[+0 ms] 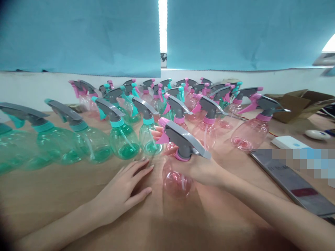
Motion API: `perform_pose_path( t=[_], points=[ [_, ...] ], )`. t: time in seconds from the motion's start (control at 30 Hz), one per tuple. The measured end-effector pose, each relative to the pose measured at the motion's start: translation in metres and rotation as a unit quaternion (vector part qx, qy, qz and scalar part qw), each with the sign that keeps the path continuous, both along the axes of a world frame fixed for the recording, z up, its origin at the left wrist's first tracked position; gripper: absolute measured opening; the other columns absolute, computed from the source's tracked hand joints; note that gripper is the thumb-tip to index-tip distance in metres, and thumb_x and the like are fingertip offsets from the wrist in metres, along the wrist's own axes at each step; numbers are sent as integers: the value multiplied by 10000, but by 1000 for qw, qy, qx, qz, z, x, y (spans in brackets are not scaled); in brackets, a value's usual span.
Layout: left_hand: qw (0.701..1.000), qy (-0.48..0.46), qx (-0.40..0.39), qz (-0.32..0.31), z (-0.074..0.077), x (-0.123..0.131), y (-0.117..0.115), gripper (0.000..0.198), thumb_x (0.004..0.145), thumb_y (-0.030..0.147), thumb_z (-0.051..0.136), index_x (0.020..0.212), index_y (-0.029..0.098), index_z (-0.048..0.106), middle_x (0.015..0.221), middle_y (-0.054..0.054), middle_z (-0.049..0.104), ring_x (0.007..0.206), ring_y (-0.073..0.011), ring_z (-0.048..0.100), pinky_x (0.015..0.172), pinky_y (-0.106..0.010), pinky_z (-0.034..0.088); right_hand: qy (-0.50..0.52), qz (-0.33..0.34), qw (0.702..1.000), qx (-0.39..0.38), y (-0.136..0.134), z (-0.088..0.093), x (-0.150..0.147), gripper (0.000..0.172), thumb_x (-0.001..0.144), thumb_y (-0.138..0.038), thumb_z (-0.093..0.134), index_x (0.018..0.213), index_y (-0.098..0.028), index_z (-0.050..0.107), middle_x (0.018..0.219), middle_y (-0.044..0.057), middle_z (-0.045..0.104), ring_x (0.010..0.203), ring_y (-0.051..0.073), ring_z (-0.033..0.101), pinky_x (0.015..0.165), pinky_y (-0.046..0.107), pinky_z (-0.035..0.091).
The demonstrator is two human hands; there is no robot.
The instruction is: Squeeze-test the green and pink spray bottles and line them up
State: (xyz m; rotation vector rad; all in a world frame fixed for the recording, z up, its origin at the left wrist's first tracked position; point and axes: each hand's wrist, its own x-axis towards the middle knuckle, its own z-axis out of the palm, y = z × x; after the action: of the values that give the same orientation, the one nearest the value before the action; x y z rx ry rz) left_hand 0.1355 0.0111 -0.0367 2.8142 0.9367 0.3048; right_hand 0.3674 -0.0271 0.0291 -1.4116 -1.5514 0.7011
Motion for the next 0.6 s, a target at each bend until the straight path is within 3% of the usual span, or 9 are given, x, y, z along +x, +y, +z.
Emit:
perform_pose_path(
  t=[0.6],
  points=[
    [1000,0,2,4,2,1,0,494,936,425,517,1347,153,491,1407,-138,465,1285,-308,412,1032,-497,369,-14,18,1000,-10,0,-3,6,22,658,-245,588,675,-240,601,685,-8,678,740,219,661,697,337,542]
  ],
)
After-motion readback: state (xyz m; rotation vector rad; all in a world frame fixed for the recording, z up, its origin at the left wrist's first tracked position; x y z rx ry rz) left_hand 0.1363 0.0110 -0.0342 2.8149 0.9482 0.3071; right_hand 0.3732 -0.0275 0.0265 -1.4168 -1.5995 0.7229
